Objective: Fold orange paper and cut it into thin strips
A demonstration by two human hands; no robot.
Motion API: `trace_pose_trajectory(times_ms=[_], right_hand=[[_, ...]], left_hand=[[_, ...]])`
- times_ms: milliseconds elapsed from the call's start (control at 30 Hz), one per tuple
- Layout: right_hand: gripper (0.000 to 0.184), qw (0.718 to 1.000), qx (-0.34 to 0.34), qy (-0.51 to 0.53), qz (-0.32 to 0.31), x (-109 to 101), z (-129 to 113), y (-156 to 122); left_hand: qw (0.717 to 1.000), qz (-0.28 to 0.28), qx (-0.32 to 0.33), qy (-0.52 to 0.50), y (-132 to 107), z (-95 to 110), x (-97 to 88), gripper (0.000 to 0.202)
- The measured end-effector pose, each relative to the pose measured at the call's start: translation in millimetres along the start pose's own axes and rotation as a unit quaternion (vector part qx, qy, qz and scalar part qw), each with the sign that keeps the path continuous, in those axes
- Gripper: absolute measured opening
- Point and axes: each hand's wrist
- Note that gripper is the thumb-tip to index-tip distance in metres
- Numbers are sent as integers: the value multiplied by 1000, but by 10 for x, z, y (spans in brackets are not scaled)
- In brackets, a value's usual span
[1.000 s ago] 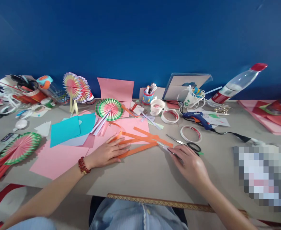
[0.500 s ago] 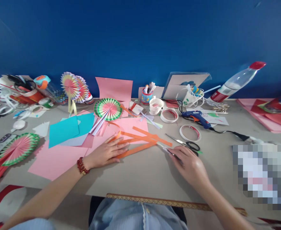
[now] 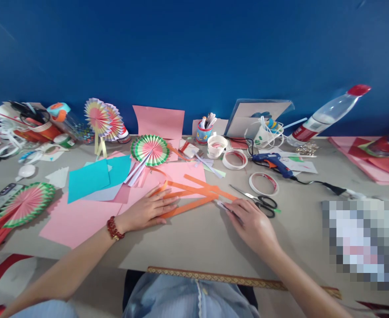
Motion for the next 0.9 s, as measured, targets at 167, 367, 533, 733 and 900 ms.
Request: trace_pose_trajectory(times_ms=[167, 367, 533, 733, 900], right_hand=[[25, 999, -42, 4, -31, 95, -182, 189], [24, 997, -59, 5, -54, 180, -320, 302], [27, 999, -41, -5, -30, 134, -187, 221], [26, 1000, -5, -14, -17, 75, -60, 6], [26, 1000, 1, -24, -11, 72, -81, -24]], left_hand=[[1000, -27, -11, -8, 2, -22, 38, 53], [1000, -13, -13, -6, 21, 16, 9, 56], [1000, 13, 1, -10, 19, 9, 23, 56], [999, 27, 3, -20, 4, -11, 60, 54], [999, 26, 4, -32, 13, -3, 42, 54]])
Point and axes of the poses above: each hand's wrist, its own y-axis towards the middle knuckle, its own x-axis out of the palm, z = x × y, and after that the axes turned 9 degrees about -x, right-handed
